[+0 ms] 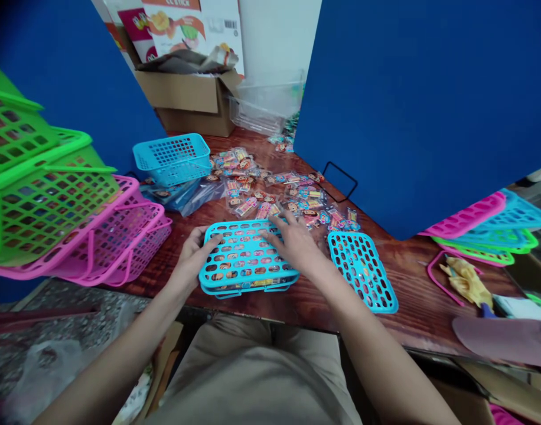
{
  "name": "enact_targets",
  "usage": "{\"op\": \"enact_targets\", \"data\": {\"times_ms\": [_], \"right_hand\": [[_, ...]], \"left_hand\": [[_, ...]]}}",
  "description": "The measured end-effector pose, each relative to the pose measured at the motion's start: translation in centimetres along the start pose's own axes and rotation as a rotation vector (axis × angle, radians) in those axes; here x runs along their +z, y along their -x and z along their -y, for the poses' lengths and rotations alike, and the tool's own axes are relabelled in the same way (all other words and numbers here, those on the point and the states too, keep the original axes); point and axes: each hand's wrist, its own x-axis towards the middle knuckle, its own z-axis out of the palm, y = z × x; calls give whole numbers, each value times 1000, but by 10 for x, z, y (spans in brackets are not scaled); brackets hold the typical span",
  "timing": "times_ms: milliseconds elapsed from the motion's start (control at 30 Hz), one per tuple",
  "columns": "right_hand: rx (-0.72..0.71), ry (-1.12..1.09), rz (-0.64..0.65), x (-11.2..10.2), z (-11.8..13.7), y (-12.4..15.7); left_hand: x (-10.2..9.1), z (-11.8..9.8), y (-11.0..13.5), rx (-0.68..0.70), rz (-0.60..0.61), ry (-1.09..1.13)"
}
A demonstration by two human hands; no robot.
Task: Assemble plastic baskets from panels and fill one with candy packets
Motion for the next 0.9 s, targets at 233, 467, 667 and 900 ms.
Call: {"op": "enact_targets", "data": {"times_ms": [233, 467, 667, 900], "right_hand": [[-17, -48, -125, 10, -1, 3], [-40, -88, -57, 7, -5, 1], [-41, -82, 3, -1, -3, -4], [-46, -35, 98, -10, 0, -7]], "left_hand": [[1, -8, -8, -158, 55, 169], [-6, -3, -12, -53, 79, 4], [-12, 2, -19, -122, 165, 17], [-9, 5, -13, -128, 115, 56]]}}
